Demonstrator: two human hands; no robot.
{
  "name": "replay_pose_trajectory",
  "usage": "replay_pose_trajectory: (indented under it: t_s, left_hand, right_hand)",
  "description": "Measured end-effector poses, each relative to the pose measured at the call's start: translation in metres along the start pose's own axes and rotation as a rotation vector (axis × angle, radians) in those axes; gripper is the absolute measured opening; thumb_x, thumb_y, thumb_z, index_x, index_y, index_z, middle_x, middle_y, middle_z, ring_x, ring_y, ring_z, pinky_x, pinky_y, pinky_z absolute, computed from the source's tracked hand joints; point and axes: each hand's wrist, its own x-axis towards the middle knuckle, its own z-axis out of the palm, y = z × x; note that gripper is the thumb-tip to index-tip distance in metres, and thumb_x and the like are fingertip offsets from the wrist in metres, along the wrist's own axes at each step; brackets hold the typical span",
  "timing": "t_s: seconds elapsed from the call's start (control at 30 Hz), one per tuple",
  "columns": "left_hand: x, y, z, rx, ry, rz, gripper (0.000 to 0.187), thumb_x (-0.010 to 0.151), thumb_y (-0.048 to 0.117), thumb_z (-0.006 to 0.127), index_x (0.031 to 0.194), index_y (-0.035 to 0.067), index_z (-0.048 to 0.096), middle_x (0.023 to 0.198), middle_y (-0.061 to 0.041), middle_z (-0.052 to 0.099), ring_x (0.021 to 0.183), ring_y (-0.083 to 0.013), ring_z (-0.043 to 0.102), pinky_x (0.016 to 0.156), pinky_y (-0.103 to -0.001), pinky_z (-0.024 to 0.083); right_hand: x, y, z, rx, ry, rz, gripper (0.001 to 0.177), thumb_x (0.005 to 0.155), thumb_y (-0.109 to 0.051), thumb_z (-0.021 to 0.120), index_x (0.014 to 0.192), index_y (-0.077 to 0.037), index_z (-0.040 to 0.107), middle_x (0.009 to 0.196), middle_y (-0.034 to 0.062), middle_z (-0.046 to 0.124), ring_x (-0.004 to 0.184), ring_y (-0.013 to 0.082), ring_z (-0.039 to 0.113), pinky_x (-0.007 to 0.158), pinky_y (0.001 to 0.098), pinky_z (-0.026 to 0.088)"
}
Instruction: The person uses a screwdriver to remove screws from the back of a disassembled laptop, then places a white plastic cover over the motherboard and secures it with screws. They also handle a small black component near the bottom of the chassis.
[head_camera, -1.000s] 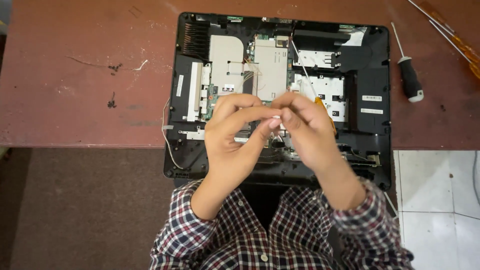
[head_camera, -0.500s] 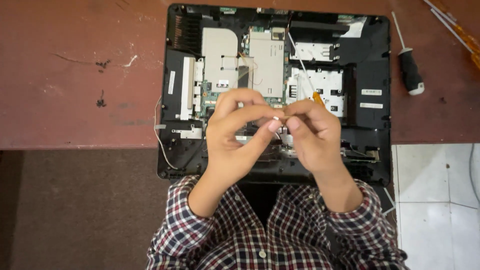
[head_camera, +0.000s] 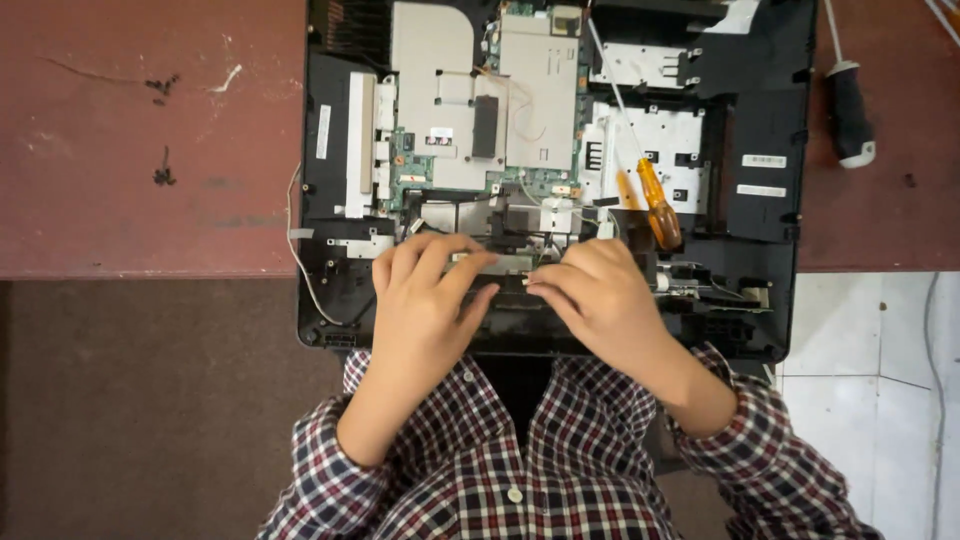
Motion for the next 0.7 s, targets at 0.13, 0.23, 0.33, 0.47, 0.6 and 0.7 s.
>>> replay_pose_trajectory:
  t_s: [0.13, 0.23, 0.33, 0.47, 0.6, 0.7]
  left_hand:
    - [-0.012, -0.004, 0.009, 0.134, -0.014, 0.002, 0.022, 0.085, 0.017, 0.082, 0.105, 0.013, 0.075, 0.112, -0.002, 0.067, 0.113, -0.0270, 0.055, 0.096, -0.045, 0.036]
    - [-0.011, -0.003, 0.011, 0.157, -0.007, -0.008, 0.018, 0.088, 0.016, 0.081, 0.105, 0.012, 0.075, 0.110, -0.003, 0.067, 0.112, -0.0261, 0.055, 0.096, -0.044, 0.036]
    - [-0.012, -0.005, 0.015, 0.176, -0.007, -0.024, 0.016, 0.090, 0.016, 0.080, 0.105, 0.011, 0.075, 0.108, -0.003, 0.067, 0.112, -0.0257, 0.056, 0.097, -0.044, 0.036]
    - [-0.016, -0.008, 0.020, 0.193, -0.004, -0.041, 0.015, 0.093, 0.019, 0.077, 0.107, 0.012, 0.074, 0.108, -0.003, 0.068, 0.112, -0.0253, 0.057, 0.099, -0.043, 0.036]
    - [-0.015, -0.006, 0.018, 0.172, 0.028, -0.033, 0.014, 0.095, 0.018, 0.076, 0.106, 0.010, 0.074, 0.106, -0.003, 0.068, 0.109, -0.0243, 0.058, 0.096, -0.041, 0.037]
    - [-0.015, -0.007, 0.018, 0.166, 0.041, -0.039, 0.013, 0.094, 0.018, 0.077, 0.104, 0.010, 0.074, 0.105, -0.004, 0.068, 0.108, -0.0248, 0.059, 0.096, -0.042, 0.038]
  right_hand:
    - [-0.007, 0.006, 0.020, -0.159, 0.056, -0.148, 0.006, 0.094, -0.006, 0.074, 0.089, -0.006, 0.072, 0.071, 0.0031, 0.054, 0.069, 0.0242, 0.057, 0.071, 0.0348, 0.044]
    - [-0.005, 0.009, 0.024, -0.226, 0.082, -0.185, 0.009, 0.094, -0.009, 0.076, 0.086, -0.007, 0.071, 0.073, 0.0027, 0.052, 0.070, 0.0236, 0.055, 0.072, 0.0356, 0.041]
    - [-0.005, 0.011, 0.023, -0.258, 0.064, -0.168, 0.008, 0.093, -0.010, 0.077, 0.087, -0.009, 0.072, 0.072, 0.0011, 0.051, 0.070, 0.0220, 0.055, 0.074, 0.0353, 0.039]
    - [-0.004, 0.008, 0.023, -0.250, 0.035, -0.144, 0.006, 0.094, -0.011, 0.076, 0.088, -0.010, 0.073, 0.070, -0.0012, 0.049, 0.067, 0.0191, 0.051, 0.074, 0.0334, 0.036]
    - [-0.004, 0.007, 0.025, -0.264, 0.025, -0.122, 0.007, 0.094, -0.014, 0.075, 0.089, -0.010, 0.072, 0.072, -0.0001, 0.049, 0.070, 0.0202, 0.053, 0.075, 0.0336, 0.038]
    - [-0.003, 0.006, 0.024, -0.245, 0.024, -0.154, 0.005, 0.094, -0.010, 0.076, 0.090, -0.009, 0.074, 0.070, -0.0002, 0.050, 0.068, 0.0198, 0.052, 0.075, 0.0329, 0.037]
